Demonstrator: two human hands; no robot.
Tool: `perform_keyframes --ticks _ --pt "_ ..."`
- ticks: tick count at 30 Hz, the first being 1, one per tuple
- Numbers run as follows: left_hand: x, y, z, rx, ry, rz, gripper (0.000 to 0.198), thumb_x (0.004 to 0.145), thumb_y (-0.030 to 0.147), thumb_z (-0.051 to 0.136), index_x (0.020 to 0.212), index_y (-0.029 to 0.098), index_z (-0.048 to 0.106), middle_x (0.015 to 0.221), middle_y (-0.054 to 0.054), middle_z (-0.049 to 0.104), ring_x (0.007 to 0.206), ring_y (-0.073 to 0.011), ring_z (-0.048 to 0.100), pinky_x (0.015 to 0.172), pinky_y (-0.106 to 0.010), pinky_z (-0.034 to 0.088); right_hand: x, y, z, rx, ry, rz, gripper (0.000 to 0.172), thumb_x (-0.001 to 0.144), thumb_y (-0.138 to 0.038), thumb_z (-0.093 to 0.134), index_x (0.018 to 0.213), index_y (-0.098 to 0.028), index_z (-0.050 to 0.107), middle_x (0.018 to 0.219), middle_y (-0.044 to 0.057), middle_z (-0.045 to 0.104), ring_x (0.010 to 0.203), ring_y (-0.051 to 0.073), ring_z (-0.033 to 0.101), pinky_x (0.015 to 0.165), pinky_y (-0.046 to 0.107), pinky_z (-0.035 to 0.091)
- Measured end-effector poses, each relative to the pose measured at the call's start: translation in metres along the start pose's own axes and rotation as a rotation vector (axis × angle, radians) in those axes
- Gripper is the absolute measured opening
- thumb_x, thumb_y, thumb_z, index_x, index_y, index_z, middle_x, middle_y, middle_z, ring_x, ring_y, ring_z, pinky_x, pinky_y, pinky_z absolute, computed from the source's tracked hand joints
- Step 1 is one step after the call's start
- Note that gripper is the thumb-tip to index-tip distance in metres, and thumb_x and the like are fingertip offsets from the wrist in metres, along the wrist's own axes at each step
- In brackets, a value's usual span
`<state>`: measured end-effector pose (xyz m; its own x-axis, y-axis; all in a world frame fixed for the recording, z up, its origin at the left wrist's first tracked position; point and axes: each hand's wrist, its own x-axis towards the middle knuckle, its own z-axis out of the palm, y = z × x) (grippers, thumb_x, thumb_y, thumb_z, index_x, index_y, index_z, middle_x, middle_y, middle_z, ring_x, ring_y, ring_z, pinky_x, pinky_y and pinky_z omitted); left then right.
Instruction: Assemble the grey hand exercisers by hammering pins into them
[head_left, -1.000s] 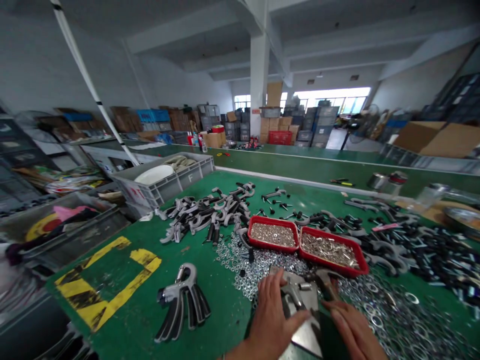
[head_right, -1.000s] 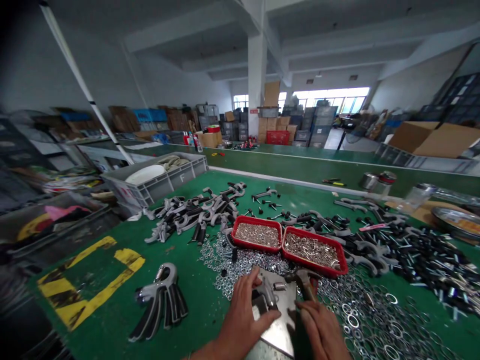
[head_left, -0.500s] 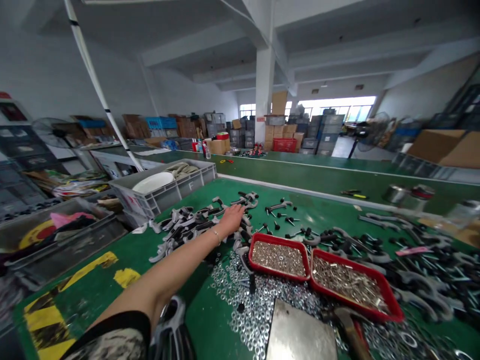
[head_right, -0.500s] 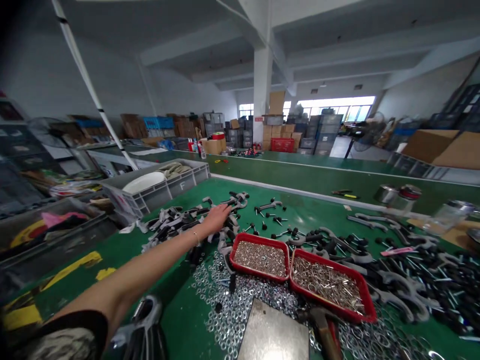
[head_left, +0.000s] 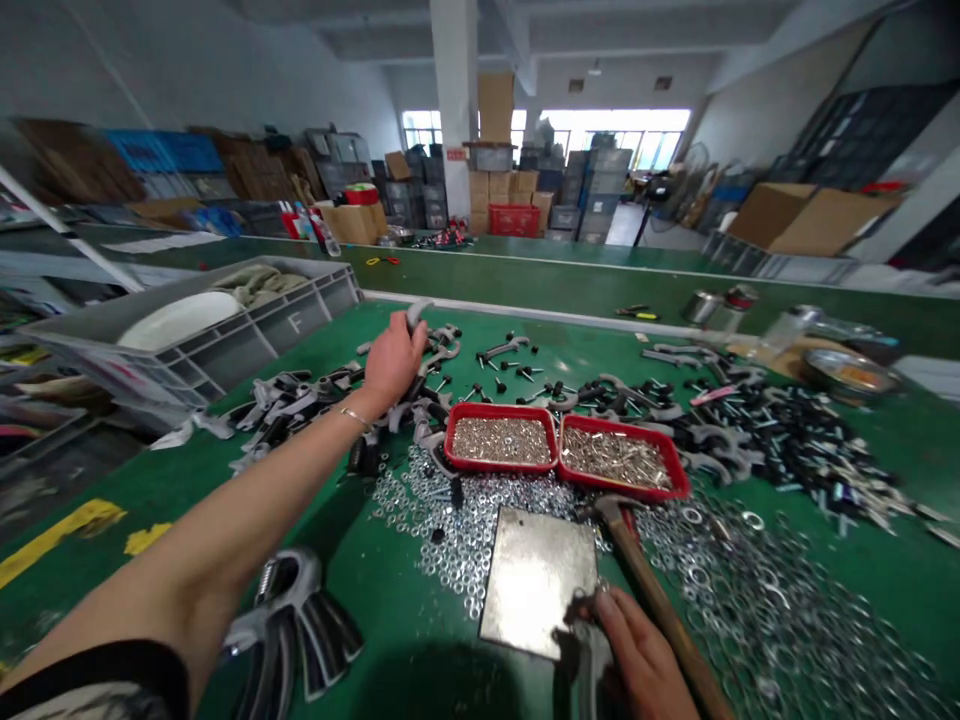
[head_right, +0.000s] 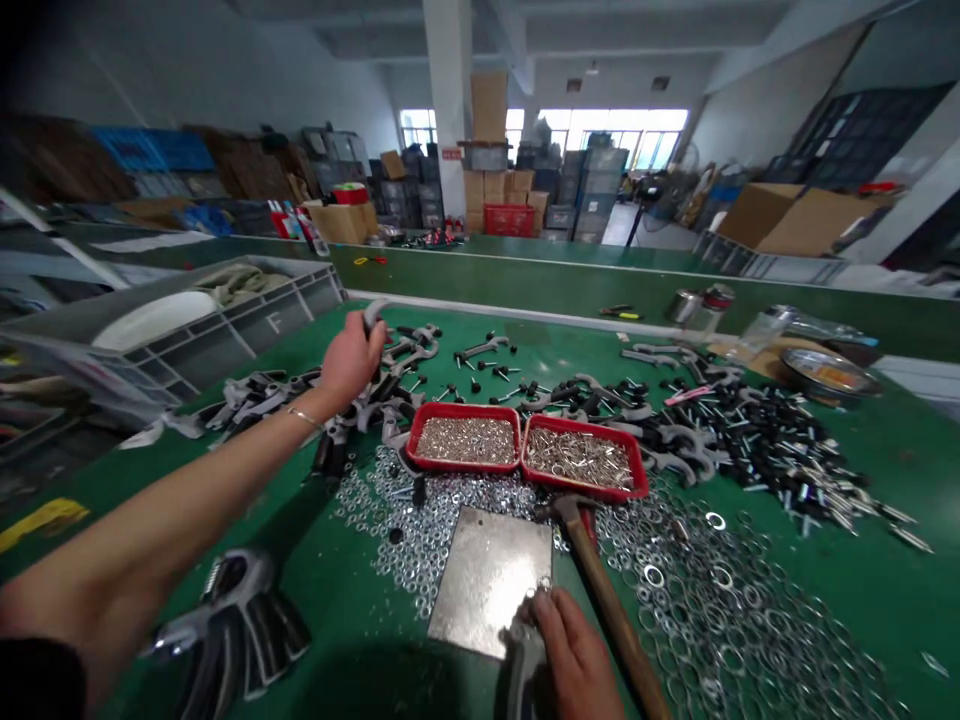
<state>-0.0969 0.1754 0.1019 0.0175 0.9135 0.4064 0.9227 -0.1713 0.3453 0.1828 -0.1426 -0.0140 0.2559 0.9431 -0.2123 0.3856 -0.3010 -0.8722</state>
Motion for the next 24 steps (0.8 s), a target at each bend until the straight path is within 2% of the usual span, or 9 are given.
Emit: perform_keyframes --ticks 2,5,6,8,10,12,15,21,24 --pt "-0.060 0.026 -0.020 -0.258 -0.092 0.041 0.031 0.103 0.038 0.029 0.116 0.014 0.042 0.087 -0.007 0.069 0.080 -0.0178 0.064 0.076 -0.030 0.046 -0.005 -0.005 0.000 -0.032 0.018 -0.072 0.046 0.087 -0.064 0.047 0.077 -0.022 0.061 0.077 0.003 0.069 0.079 0.023 0.066 0.070 0.026 0.051" --pt "-0.181 0.063 -0.029 -0.764 -0.621 -0.051 0.030 0.100 0.046 0.032 0.101 0.020 0.047 0.066 0.000 0.066 0.055 -0.0160 0.060 0.057 -0.026 0.045 -0.015 -0.014 0.000 -0.094 -0.016 -0.191 0.041 0.091 -0.058 0.045 0.074 -0.023 0.056 0.068 0.000 0.063 0.066 0.019 0.062 0.063 0.025 0.046" --pt "-0.221 0.073 -0.027 -0.864 -0.712 -0.097 0.033 0.099 0.049 0.032 0.100 0.020 0.048 0.064 0.001 0.066 0.054 -0.0160 0.060 0.057 -0.027 0.045 -0.020 -0.017 -0.001 -0.110 -0.025 -0.216 0.040 0.092 -0.057 0.045 0.075 -0.023 0.055 0.068 0.000 0.062 0.065 0.018 0.062 0.063 0.025 0.046" --pt "-0.286 0.089 -0.020 -0.970 -0.779 -0.178 0.036 0.098 0.052 0.034 0.097 0.020 0.051 0.056 0.003 0.060 0.051 -0.0157 0.058 0.057 -0.027 0.044 -0.032 -0.020 -0.003 -0.133 -0.045 -0.257 0.038 0.093 -0.056 0.044 0.078 -0.023 0.055 0.068 0.000 0.063 0.065 0.019 0.063 0.063 0.026 0.045" --pt "-0.326 0.099 -0.015 -1.016 -0.800 -0.239 0.040 0.098 0.053 0.033 0.100 0.019 0.053 0.052 0.004 0.055 0.049 -0.0156 0.055 0.055 -0.026 0.044 -0.045 -0.021 -0.005 -0.154 -0.066 -0.291 0.036 0.095 -0.055 0.042 0.081 -0.024 0.055 0.070 0.001 0.065 0.066 0.020 0.064 0.063 0.026 0.045" --pt "-0.343 0.106 -0.015 -1.040 -0.816 -0.293 0.043 0.098 0.055 0.031 0.104 0.018 0.053 0.050 0.005 0.052 0.046 -0.0157 0.051 0.051 -0.026 0.041 -0.055 -0.022 -0.008 -0.178 -0.074 -0.312 0.034 0.096 -0.053 0.041 0.085 -0.024 0.055 0.073 0.002 0.067 0.068 0.021 0.066 0.064 0.027 0.045" --pt "-0.347 0.115 -0.019 -1.038 -0.807 -0.299 0.043 0.097 0.056 0.032 0.105 0.019 0.054 0.053 0.004 0.053 0.045 -0.0157 0.050 0.050 -0.027 0.041 -0.065 -0.023 -0.012 -0.207 -0.083 -0.338 0.031 0.098 -0.049 0.039 0.088 -0.025 0.055 0.075 0.003 0.070 0.069 0.021 0.067 0.064 0.027 0.045" --pt "-0.357 0.123 -0.021 -0.862 -0.668 -0.117 0.040 0.098 0.052 0.033 0.106 0.019 0.055 0.078 -0.004 0.063 0.073 -0.0194 0.061 0.070 -0.030 0.047 -0.075 -0.022 -0.014 -0.234 -0.071 -0.393 0.031 0.099 -0.047 0.036 0.091 -0.024 0.054 0.078 0.005 0.070 0.071 0.022 0.068 0.064 0.028 0.045" --pt "-0.366 0.119 -0.020 -0.733 -0.698 -0.032 0.044 0.100 0.048 0.026 0.116 0.017 0.052 0.076 -0.006 0.065 0.077 -0.0230 0.063 0.074 -0.034 0.048 -0.082 -0.021 -0.014 -0.216 -0.068 -0.433 0.033 0.100 -0.048 0.034 0.089 -0.023 0.054 0.075 0.004 0.069 0.068 0.021 0.067 0.062 0.027 0.045"
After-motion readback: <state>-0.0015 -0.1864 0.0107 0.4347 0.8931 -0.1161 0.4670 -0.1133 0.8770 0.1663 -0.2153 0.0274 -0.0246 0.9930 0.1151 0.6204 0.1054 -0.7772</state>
